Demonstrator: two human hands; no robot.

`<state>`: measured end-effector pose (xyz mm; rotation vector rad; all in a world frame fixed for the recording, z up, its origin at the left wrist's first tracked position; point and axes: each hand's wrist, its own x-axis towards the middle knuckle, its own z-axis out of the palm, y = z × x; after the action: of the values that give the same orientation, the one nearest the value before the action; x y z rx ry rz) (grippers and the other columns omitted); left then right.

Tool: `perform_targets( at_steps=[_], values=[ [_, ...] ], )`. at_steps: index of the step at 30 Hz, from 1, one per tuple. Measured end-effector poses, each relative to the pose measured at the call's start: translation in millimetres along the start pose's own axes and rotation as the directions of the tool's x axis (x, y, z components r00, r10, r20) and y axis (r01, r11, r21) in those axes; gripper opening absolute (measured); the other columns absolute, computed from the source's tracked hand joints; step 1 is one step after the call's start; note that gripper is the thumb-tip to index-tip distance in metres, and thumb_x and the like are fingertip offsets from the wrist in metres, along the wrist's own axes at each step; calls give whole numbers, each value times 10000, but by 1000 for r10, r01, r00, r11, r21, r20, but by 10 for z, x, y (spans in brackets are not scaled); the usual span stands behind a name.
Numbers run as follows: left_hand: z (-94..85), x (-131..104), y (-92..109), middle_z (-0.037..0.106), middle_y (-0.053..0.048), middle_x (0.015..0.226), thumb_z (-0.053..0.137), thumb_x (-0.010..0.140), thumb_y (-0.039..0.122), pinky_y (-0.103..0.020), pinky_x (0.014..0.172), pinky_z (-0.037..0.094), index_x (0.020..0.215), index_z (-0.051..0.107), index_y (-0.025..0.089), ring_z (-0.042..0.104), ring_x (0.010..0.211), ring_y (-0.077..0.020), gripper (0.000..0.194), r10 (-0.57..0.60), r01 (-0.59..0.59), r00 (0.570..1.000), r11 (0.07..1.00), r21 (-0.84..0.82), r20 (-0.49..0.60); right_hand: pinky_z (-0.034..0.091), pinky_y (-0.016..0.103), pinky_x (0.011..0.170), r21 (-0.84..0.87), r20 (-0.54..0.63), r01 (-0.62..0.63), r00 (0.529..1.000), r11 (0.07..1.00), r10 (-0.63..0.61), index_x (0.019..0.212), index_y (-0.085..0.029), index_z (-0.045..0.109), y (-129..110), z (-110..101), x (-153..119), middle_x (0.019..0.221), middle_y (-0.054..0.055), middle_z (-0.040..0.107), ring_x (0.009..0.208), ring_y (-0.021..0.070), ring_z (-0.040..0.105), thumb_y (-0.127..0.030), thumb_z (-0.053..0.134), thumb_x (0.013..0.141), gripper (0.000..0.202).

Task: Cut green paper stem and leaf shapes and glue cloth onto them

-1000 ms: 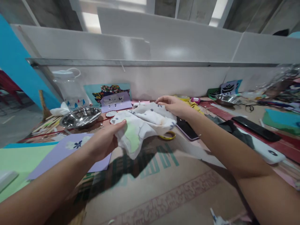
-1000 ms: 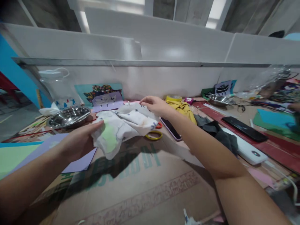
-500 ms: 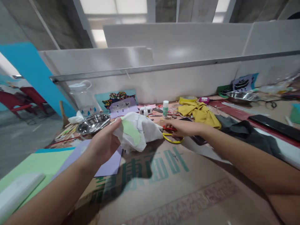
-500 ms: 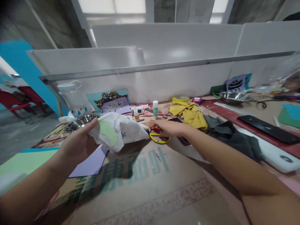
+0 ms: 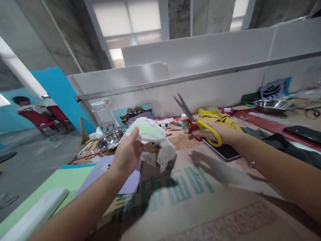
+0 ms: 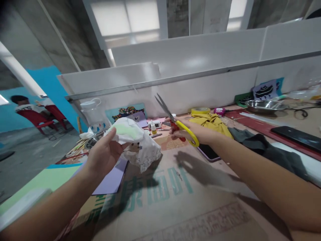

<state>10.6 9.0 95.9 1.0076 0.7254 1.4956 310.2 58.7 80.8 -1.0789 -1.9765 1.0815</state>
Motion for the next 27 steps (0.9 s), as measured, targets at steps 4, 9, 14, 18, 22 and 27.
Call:
perform_targets(
  at_steps=[4,9,14,18,22,27],
  values=[
    [66,107,-79,790,-62,1052,733,846,271,-257,789,625,1088,698,168,752,985,-216,266,-10,9,1000,1000,-17,-22,513,254,583,390,-103,159,986,907,-128,1179,-206,577,-240,353,-59,944,66,663,789,186,673,-447,741,829,456],
    [102,110,-189,792,-38,954,800,739,224,-220,688,616,1025,718,139,750,803,-168,309,-48,47,999,998,-38,-19,573,316,643,661,-18,98,993,744,-114,1097,-207,582,-317,872,-180,759,-9,582,642,141,605,-632,686,841,506],
    [44,156,-67,795,-20,863,759,721,188,-235,637,614,921,725,145,751,743,-180,208,-22,18,997,998,-63,-70,549,275,577,707,135,-13,984,707,-117,1185,-213,551,-256,1084,-274,778,-23,532,596,103,503,-784,637,765,714],
    [-10,234,78,798,-26,857,706,783,171,-215,672,607,889,735,151,757,781,-173,112,19,-26,997,995,-97,-72,408,210,437,665,210,-82,974,742,-81,1139,-203,566,-141,1192,-277,680,-49,482,474,72,422,-783,512,857,648],
    [-24,266,124,796,-38,864,652,835,165,-226,675,611,911,738,143,756,765,-169,117,38,-48,996,992,-119,-83,374,208,429,671,278,-133,957,729,-82,1149,-201,553,-70,1250,-282,637,-73,454,432,62,384,-777,493,874,642],
    [-7,265,123,789,-42,824,587,872,142,-211,611,597,892,733,133,750,695,-159,148,-54,39,992,992,-123,-118,396,219,458,655,313,-143,945,742,-95,1154,-195,570,-15,1266,-315,704,-45,500,471,68,425,-720,481,922,581]
  ],
)
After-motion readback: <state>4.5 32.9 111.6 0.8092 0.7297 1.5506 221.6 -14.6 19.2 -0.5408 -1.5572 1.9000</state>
